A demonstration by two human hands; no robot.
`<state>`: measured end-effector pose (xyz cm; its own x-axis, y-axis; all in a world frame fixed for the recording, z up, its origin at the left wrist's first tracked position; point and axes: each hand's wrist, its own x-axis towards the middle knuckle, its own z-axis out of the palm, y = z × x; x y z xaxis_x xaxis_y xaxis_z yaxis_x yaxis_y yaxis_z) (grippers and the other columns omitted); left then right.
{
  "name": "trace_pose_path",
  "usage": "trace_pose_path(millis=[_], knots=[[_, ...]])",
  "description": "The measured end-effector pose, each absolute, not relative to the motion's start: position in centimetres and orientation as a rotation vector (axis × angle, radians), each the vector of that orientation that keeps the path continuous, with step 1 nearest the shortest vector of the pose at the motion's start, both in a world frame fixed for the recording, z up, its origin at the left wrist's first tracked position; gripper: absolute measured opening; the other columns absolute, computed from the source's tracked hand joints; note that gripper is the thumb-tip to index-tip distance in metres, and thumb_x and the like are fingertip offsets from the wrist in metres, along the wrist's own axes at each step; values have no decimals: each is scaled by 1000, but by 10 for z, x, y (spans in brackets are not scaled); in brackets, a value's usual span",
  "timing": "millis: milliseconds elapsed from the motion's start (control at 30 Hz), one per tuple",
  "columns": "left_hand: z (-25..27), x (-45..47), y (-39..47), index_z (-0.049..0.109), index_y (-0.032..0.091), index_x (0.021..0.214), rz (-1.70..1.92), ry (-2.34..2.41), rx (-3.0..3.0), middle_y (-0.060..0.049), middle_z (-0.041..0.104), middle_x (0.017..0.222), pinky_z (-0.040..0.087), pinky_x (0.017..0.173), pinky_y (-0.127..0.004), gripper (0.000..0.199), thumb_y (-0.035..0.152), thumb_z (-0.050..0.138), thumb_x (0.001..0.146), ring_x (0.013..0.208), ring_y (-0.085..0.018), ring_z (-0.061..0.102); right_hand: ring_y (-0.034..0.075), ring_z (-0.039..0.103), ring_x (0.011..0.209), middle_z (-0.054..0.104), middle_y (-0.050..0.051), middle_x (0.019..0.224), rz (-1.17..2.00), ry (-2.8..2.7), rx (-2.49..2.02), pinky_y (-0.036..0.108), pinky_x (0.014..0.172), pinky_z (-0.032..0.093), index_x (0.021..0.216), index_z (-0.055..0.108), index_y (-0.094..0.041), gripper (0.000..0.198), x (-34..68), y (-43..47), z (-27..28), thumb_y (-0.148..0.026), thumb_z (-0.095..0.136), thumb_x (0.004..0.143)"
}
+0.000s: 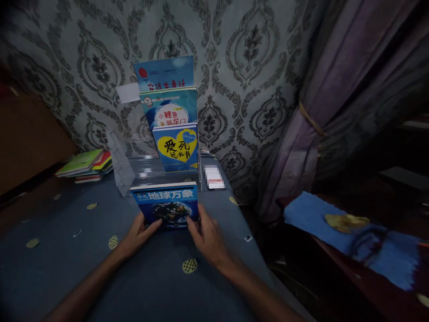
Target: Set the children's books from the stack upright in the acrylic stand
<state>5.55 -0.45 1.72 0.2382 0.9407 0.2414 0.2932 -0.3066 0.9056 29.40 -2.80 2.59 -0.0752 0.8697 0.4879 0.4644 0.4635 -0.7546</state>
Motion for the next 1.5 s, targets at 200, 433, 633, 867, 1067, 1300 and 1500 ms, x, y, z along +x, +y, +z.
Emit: trace_pose_path(millis=[200,433,633,867,1067,1300,1500], knots=[[2,45,-7,61,17,127,985,1246,1747,-11,69,124,50,107,-45,55,55,65,87,120,-31,61,15,59,56,59,-3,67,502,-1691,-1165,25,52,45,100,53,-23,16,293,-32,17,-38,48,98],[6,47,-9,57,18,133,995,1151,1748,-11,67,129,44,112,-45,58,52,63,86,124,-30,58,17,62,60,64,0,75,475,-1684,-1195,27,57,53,116,52,-21,25,291,-39,11,-37,47,98],[2,46,-10,57,16,132,994,1129,1755,-12,68,123,46,110,-46,58,52,64,86,122,-31,59,23,71,80,73,9,95,454,-1720,-1184,32,70,59,127,50,-20,32,292,-43,8,-36,47,100],[4,47,-13,63,17,121,1003,1120,1786,-11,70,111,51,105,-45,48,51,61,88,112,-30,64,22,68,72,72,6,87,472,-1719,-1183,33,67,59,124,52,-21,29,292,-43,9,-35,47,100],[4,45,-16,68,19,111,988,1220,1821,-8,71,96,56,98,-43,43,54,61,88,102,-28,65,21,65,66,68,3,79,446,-1756,-1149,32,62,55,111,53,-23,17,293,-44,17,-34,47,100],[4,42,-17,70,21,100,973,1302,1875,-6,68,81,57,92,-44,31,48,60,88,89,-28,65,21,64,62,66,3,74,385,-1785,-1164,31,59,55,107,54,-24,14,294,-43,14,-33,45,101],[21,49,-19,44,21,144,1008,1166,1888,-8,68,107,55,92,-40,55,29,56,91,97,-25,67,25,74,97,75,12,111,304,-1784,-1090,41,86,62,141,48,-23,38,296,-40,1,-28,45,103]])
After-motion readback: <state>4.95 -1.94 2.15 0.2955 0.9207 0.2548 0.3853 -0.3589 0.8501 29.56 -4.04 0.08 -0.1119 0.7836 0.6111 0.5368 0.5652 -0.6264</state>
